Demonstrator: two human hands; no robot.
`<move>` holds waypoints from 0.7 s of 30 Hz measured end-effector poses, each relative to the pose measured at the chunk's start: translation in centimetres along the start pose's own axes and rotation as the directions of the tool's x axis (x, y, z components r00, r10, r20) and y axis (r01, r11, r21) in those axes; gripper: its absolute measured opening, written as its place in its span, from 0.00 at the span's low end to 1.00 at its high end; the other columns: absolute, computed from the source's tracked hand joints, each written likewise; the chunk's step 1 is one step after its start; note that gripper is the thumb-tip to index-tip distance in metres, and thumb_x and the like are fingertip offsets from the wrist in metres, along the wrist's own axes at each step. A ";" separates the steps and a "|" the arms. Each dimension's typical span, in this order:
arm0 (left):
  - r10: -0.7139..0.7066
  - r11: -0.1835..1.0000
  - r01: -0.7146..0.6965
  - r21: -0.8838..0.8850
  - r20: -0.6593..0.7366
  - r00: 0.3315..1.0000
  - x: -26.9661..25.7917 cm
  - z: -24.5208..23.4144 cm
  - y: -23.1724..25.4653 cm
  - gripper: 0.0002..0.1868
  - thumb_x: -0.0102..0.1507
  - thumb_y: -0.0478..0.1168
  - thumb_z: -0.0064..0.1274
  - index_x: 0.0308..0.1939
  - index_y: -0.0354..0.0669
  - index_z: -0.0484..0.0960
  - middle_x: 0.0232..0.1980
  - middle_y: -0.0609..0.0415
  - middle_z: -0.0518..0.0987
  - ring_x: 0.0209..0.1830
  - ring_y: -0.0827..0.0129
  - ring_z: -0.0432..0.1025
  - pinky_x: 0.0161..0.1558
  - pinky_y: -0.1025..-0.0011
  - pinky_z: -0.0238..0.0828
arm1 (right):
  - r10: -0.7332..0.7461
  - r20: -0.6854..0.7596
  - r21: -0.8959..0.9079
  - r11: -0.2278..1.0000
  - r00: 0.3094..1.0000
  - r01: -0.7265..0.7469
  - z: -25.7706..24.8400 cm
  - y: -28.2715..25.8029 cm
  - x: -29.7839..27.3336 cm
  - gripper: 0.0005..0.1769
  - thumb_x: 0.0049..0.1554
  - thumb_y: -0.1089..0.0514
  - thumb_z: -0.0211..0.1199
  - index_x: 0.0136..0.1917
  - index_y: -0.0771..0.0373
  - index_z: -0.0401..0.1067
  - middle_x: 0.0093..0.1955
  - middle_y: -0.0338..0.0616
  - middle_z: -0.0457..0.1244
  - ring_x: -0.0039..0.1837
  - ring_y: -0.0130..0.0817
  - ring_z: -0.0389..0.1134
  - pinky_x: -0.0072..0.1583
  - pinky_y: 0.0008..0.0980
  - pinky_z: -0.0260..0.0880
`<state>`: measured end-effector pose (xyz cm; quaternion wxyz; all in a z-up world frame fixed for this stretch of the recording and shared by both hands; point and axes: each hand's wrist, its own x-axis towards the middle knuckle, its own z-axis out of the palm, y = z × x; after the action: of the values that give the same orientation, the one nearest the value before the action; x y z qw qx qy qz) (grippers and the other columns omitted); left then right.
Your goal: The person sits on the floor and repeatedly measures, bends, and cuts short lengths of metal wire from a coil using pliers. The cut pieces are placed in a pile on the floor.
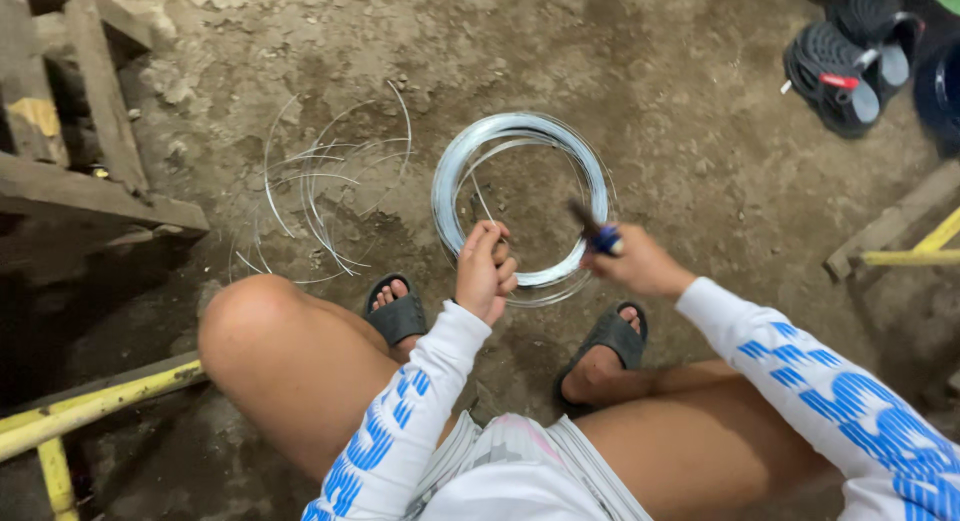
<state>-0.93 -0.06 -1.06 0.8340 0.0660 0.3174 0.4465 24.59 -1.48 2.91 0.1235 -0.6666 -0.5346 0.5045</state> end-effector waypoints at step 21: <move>-0.055 0.994 0.071 0.084 -0.181 0.982 0.5 -0.1 -2.1 0.09 0.72 0.43 0.41 0.36 0.50 0.68 0.23 0.64 0.60 0.14 0.78 0.51 0.16 0.73 0.42 | -0.835 -0.161 -0.176 0.548 0.526 0.818 12.2 -26.2 16.8 0.20 0.57 0.67 0.66 0.63 0.67 0.69 0.50 0.57 0.68 0.50 0.49 0.70 0.54 0.39 0.71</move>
<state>0.75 -0.91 -2.24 0.8120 0.0531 0.4128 0.4092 -1.96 18.48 6.65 0.3811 -0.3905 -0.7880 0.2851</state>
